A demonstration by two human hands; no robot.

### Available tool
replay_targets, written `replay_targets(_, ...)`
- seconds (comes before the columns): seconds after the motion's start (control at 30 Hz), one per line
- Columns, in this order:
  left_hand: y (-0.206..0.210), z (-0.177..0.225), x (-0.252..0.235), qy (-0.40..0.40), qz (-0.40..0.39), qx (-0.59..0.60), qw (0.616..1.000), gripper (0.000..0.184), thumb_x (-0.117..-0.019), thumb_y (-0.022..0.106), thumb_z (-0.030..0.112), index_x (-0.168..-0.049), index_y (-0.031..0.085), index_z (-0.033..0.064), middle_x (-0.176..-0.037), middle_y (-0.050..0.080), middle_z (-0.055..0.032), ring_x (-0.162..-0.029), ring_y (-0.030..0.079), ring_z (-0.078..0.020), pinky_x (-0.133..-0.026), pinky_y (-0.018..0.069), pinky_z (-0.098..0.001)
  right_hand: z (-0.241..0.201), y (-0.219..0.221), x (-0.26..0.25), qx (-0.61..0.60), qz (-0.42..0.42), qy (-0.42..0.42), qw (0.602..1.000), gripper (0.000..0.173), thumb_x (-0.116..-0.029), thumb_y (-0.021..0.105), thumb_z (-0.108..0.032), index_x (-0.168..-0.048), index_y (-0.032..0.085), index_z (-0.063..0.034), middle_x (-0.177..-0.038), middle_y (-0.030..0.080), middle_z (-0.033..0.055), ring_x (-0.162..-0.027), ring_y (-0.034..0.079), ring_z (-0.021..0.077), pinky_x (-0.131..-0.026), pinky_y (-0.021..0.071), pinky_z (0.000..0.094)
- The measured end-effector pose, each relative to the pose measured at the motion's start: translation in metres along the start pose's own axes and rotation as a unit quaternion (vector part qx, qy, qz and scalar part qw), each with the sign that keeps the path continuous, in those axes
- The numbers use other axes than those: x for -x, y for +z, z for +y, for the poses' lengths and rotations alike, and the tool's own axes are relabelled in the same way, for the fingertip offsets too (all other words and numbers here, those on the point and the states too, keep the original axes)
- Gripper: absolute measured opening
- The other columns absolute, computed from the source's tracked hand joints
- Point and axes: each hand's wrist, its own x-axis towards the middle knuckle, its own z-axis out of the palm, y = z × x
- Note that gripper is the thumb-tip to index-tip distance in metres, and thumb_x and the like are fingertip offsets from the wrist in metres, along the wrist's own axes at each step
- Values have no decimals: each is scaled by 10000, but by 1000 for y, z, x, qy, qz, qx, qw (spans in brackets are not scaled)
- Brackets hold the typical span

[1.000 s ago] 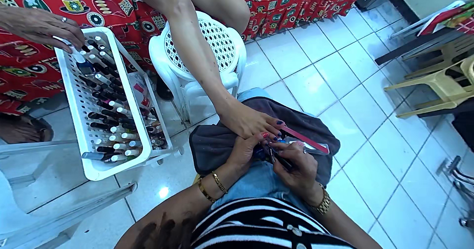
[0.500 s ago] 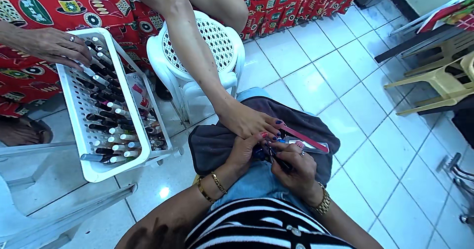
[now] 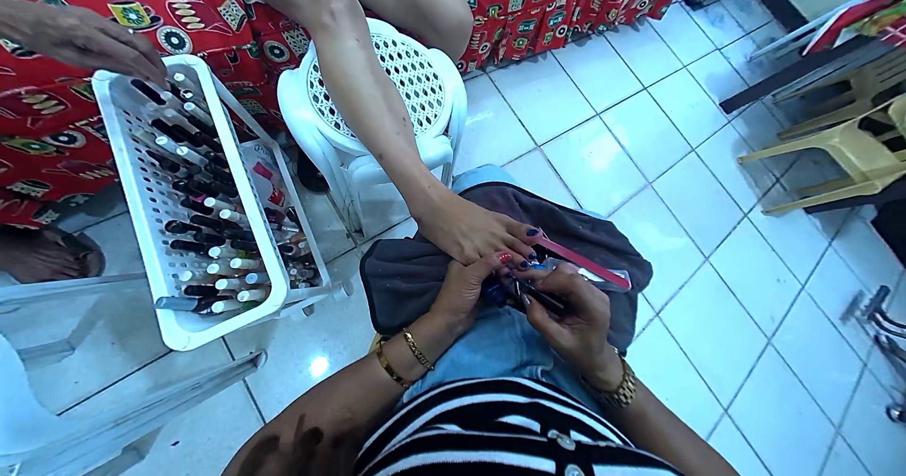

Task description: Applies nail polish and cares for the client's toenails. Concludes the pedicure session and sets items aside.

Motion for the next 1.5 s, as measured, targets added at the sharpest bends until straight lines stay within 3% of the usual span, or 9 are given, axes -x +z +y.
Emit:
replay_targets(0.2, -1, 0, 0, -7, -1, 2, 1000, 183, -960, 551, -17, -827, 650, 60, -712, 669, -23, -661, 646, -82, -676, 562, -232, 0, 0, 0, 19, -6, -7, 1000, 152, -880, 658, -84, -1016, 591, -62, -917, 704, 79, -943, 707, 95, -820, 583, 221)
replay_targets(0.37, -1, 1, 1, -10, 4, 0, 1000, 192, -957, 544, -26, -823, 645, 69, -705, 667, -19, -653, 643, -77, -673, 559, -227, -2, -2, -1, -1, -9, 10, 1000, 149, -881, 651, -93, -1015, 590, -69, -920, 715, 79, -951, 722, 112, -819, 601, 252)
replay_targets(0.57, -3, 1, 1, -16, -6, 8, 1000, 183, -955, 554, -18, -824, 647, 70, -717, 676, -22, -657, 650, -81, -669, 563, -228, 0, -3, 0, -53, 19, 46, 997, 173, -885, 670, -99, -1050, 618, -103, -942, 722, 12, -958, 716, 56, -838, 605, 232)
replay_targets(1.0, -4, 0, 0, -19, -3, 9, 1000, 193, -961, 541, -21, -827, 647, 70, -708, 674, -22, -651, 650, -80, -660, 563, -228, -2, -4, -3, -21, -5, 36, 999, 146, -872, 663, -87, -1005, 615, -51, -931, 734, 54, -952, 702, 47, -828, 572, 194)
replay_targets(1.2, -4, 1, 1, -24, -1, 17, 1000, 190, -959, 546, -27, -826, 648, 61, -707, 676, -32, -645, 652, -83, -652, 565, -228, -2, -5, -5, -59, 10, 54, 997, 172, -866, 682, -72, -1028, 625, -78, -946, 724, 0, -955, 693, 16, -845, 578, 187)
replay_targets(1.4, -3, 2, 1, -29, 10, 14, 999, 188, -968, 535, -28, -837, 635, 62, -705, 677, -29, -639, 656, -86, -650, 568, -230, -2, -5, -4, -24, -14, 38, 999, 127, -861, 662, -85, -972, 622, -39, -920, 730, 75, -953, 709, 67, -821, 579, 204)
replay_targets(1.5, -3, 2, 1, -29, 9, 16, 999, 186, -967, 541, -24, -834, 638, 62, -706, 679, -32, -635, 656, -86, -645, 568, -229, -3, -7, -4, -47, -11, 48, 998, 150, -865, 668, -85, -1005, 619, -66, -942, 739, 42, -976, 714, 55, -850, 588, 212)
